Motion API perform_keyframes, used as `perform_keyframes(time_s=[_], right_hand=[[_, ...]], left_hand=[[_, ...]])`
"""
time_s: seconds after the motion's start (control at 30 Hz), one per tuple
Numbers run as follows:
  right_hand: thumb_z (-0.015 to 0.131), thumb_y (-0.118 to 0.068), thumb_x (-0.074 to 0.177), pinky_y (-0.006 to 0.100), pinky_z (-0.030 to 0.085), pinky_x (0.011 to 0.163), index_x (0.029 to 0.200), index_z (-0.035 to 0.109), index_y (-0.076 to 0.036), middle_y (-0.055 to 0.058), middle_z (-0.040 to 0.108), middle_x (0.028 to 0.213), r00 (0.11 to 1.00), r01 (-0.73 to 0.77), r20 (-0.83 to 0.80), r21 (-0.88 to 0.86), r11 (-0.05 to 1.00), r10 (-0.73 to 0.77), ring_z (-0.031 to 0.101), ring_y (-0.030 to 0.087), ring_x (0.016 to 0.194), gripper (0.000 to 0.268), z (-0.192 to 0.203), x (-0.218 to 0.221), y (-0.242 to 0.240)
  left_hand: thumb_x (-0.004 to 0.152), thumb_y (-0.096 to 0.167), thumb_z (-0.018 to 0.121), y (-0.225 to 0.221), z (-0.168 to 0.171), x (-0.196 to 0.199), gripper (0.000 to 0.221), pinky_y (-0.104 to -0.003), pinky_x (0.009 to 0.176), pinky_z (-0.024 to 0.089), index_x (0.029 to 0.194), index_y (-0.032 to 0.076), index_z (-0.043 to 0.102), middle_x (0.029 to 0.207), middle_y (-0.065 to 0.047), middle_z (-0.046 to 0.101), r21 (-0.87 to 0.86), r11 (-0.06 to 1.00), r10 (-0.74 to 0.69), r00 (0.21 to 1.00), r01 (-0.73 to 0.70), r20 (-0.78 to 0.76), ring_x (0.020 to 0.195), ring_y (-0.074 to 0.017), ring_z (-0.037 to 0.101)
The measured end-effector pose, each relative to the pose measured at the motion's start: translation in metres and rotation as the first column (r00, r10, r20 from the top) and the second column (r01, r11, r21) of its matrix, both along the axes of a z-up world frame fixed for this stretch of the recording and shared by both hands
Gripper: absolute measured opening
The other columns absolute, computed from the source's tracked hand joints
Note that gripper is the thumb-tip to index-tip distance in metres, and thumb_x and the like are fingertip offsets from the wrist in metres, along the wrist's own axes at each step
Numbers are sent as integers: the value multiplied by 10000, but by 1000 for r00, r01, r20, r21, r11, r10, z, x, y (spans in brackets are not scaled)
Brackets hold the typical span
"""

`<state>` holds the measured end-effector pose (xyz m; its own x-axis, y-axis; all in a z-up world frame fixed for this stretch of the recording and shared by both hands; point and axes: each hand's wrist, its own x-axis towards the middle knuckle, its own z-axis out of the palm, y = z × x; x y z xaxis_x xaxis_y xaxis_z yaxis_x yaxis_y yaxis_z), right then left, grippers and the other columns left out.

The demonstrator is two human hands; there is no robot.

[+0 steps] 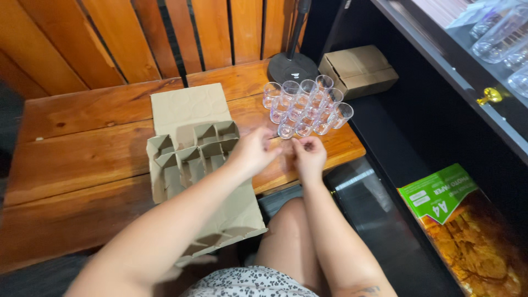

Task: The person unboxes glass shot glasses from a cardboard box, places them individually onto a wooden table, and then re-packs them into the dividers within the same cardboard box before closing it.

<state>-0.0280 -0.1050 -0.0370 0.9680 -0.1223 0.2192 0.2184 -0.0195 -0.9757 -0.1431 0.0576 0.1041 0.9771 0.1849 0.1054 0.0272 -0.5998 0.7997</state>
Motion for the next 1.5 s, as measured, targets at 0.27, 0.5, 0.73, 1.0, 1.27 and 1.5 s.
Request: perform_keyframes(time_s=[0.27, 0.5, 0.73, 1.0, 1.27, 1.5], right_hand=[[873, -185, 815, 281, 539, 807, 954, 724, -111, 24, 698, 901, 850, -515, -20, -242, 822, 526, 648, 133, 860, 216, 94, -126, -52], [829, -337, 859, 370, 517, 1022, 951, 504, -164, 149, 689, 1310, 599, -775, -32, -278, 568, 800, 633, 253, 1294, 380, 101, -206, -71], [621, -152, 988, 363, 609, 926, 865, 599, -140, 170, 709, 1214, 638, -669, 157, -371, 644, 754, 670, 290, 1226, 126, 69, -229, -55], [676, 6, 912, 302, 589, 961, 1021, 804, -118, 66, 783, 1052, 751, -500, 173, -480, 721, 637, 750, 198, 1023, 209, 53, -234, -51], [815, -127, 849, 347, 563, 811, 1176, 787, -166, 73, 748, 1086, 778, -364, 218, -608, 705, 589, 718, 199, 923, 331, 111, -213, -17], [906, -220, 768, 358, 596, 774, 1325, 718, -142, 126, 690, 1110, 710, -341, 223, -721, 603, 668, 702, 286, 906, 593, 113, -152, 17]], left_hand=[[830, 164, 798, 78, 39, -165, 369, -368, 995, 587, 1189, 101, 739, 1136, -94, 804, -207, 976, 55, 996, -69, -71, 1089, -233, 761], [802, 299, 804, 108, 12, -286, 81, -215, 618, 574, 820, 244, 748, 1275, 197, 830, 19, 958, 282, 935, -285, -215, 1159, 34, 744], [849, 114, 754, 84, -39, -318, 23, -298, 1076, 508, 860, 110, 734, 1279, -132, 746, -38, 986, 163, 930, -160, 328, 1170, -207, 744], [798, 230, 857, 84, -58, -334, 307, -300, 954, 602, 1053, 113, 732, 1091, -43, 790, 110, 969, 158, 900, -220, 407, 985, -169, 775], [921, 51, 721, 90, -42, -294, 228, -377, 908, 595, 1143, 76, 770, 1085, -136, 760, 127, 943, 178, 792, -306, 584, 1002, -287, 746], [758, 352, 901, 120, -29, -246, 694, -538, 955, 539, 1335, 35, 681, 1164, -230, 673, 257, 897, 216, 862, -361, 458, 1092, -435, 669]])
